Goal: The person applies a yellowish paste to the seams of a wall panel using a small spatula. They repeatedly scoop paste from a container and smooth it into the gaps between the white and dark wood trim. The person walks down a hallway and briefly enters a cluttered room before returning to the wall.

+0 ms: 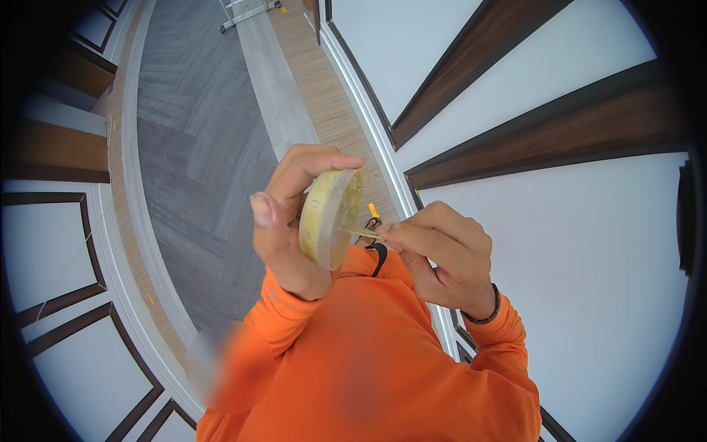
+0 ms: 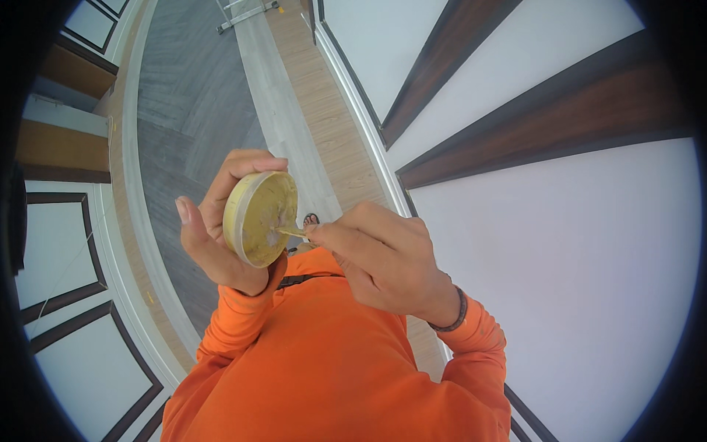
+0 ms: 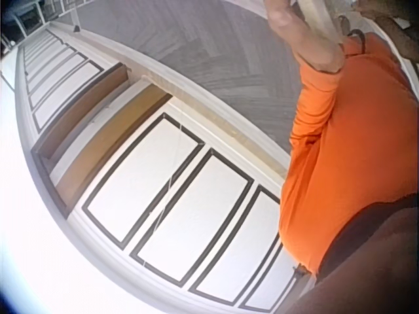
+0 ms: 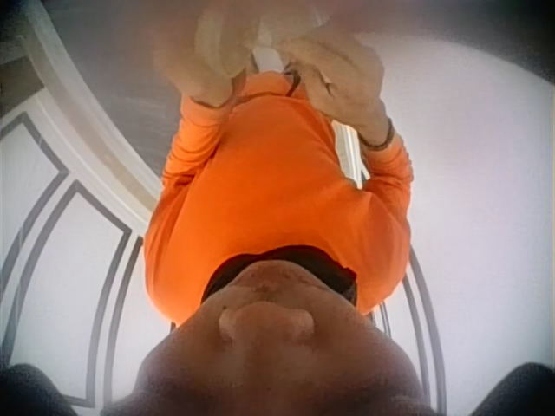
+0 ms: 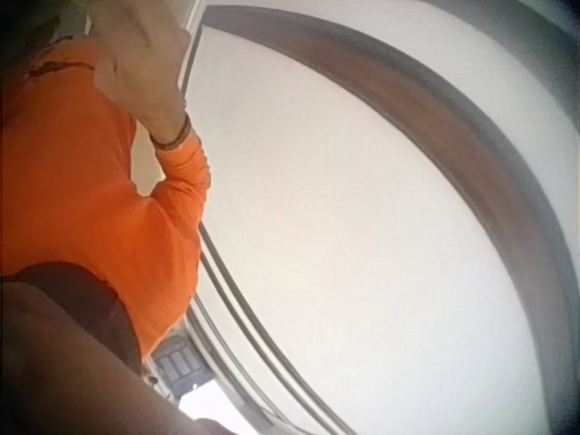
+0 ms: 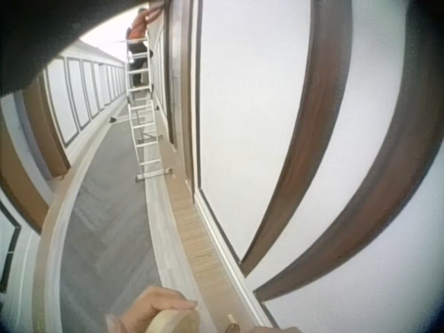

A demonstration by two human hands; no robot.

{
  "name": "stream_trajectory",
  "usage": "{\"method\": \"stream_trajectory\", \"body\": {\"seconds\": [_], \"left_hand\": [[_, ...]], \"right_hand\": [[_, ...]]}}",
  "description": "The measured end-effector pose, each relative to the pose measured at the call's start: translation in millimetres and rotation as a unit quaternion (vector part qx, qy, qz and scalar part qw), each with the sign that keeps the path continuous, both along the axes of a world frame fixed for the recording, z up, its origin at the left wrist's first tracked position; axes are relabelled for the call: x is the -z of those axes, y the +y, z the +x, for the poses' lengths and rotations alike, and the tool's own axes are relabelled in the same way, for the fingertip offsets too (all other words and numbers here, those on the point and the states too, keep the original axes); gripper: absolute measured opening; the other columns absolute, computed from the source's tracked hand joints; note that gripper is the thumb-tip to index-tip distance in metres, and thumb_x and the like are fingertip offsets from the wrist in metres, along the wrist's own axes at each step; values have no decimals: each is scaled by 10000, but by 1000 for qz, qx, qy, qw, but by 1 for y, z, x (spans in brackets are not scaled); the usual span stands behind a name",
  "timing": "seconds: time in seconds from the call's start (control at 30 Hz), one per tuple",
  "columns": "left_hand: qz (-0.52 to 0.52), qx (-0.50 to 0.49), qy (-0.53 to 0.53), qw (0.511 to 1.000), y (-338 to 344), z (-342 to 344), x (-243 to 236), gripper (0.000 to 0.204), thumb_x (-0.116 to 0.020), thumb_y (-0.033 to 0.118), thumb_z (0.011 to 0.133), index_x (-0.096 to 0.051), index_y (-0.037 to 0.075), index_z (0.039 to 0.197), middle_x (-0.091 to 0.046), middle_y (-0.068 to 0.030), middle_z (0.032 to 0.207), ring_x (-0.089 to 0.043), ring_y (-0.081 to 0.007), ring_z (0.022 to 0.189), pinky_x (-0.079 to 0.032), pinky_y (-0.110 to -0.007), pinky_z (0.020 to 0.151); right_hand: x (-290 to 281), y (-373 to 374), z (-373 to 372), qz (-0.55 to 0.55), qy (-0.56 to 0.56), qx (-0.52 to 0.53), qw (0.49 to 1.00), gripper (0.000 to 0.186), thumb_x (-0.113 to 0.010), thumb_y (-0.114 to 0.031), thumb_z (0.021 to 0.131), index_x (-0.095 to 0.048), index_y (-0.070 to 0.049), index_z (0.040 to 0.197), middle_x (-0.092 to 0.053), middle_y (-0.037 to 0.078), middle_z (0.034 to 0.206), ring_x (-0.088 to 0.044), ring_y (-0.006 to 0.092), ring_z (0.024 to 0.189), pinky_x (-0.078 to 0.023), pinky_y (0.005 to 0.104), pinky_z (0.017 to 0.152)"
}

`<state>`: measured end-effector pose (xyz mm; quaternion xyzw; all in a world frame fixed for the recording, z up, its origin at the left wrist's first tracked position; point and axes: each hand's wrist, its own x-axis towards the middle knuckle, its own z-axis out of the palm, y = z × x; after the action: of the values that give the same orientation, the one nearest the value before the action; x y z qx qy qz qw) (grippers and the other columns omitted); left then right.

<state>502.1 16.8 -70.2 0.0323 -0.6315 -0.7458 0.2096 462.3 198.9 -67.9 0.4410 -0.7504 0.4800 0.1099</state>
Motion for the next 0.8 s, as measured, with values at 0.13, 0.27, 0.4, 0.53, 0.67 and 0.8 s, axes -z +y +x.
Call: {"method": "stream_trajectory", "body": {"seconds": [0.13, 0.27, 0.4, 0.53, 0.67, 0.8], "left_hand": [[3, 9, 14, 1000, -4, 4, -3, 923, -68, 641, 994, -692, -39, 1014, -560, -111, 997, -522, -219, 920, -422, -341, 830], [-8, 9, 11, 1000, -3, 4, -7, 926, -62, 639, 996, -692, -39, 1012, -572, -114, 988, -528, -216, 909, -427, -337, 822], [0, -14, 0, 1000, 2, 3, -9, 924, -68, 632, 972, -683, -57, 983, -588, -114, 946, -535, -202, 847, -419, -309, 760], [3, -18, 7, 1000, 2, 1, -6, 927, -73, 638, 958, -680, -62, 971, -600, -112, 933, -540, -194, 825, -413, -292, 744], [25, -20, 3, 999, 4, 2, -4, 934, -74, 650, 954, -682, -58, 972, -602, -111, 935, -541, -194, 832, -411, -296, 757], [20, -14, 6, 1000, 4, 3, -4, 943, -54, 649, 971, -690, -47, 989, -592, -103, 943, -538, -197, 866, -418, -305, 774]], "right_hand": [[0, -6, 9, -43, -77, 10, 996, 298, -725, 147, 743, -747, -17, 991, -651, 73, 777, -566, 136, 593, -399, 246, 472], [-1, -5, 11, -56, -86, 12, 995, 306, -719, 155, 742, -746, -11, 998, -650, 79, 779, -579, 136, 609, -417, 241, 489], [-1, -4, 7, -51, -78, -15, 996, 315, -651, 164, 754, -721, -5, 1010, -625, 78, 782, -601, 172, 592, -455, 284, 500], [-2, -4, 8, -39, -104, -15, 994, 292, -644, 147, 769, -721, -12, 1001, -621, 77, 776, -593, 169, 590, -444, 285, 503], [1, -1, 7, -41, -144, -24, 988, 260, -692, 136, 779, -740, -15, 985, -651, 69, 787, -580, 133, 604, -428, 249, 513], [0, 2, -1, -43, -203, -65, 976, 218, -719, 111, 811, -740, -1, 997, -668, 75, 801, -562, 108, 605, -410, 225, 521]]}}
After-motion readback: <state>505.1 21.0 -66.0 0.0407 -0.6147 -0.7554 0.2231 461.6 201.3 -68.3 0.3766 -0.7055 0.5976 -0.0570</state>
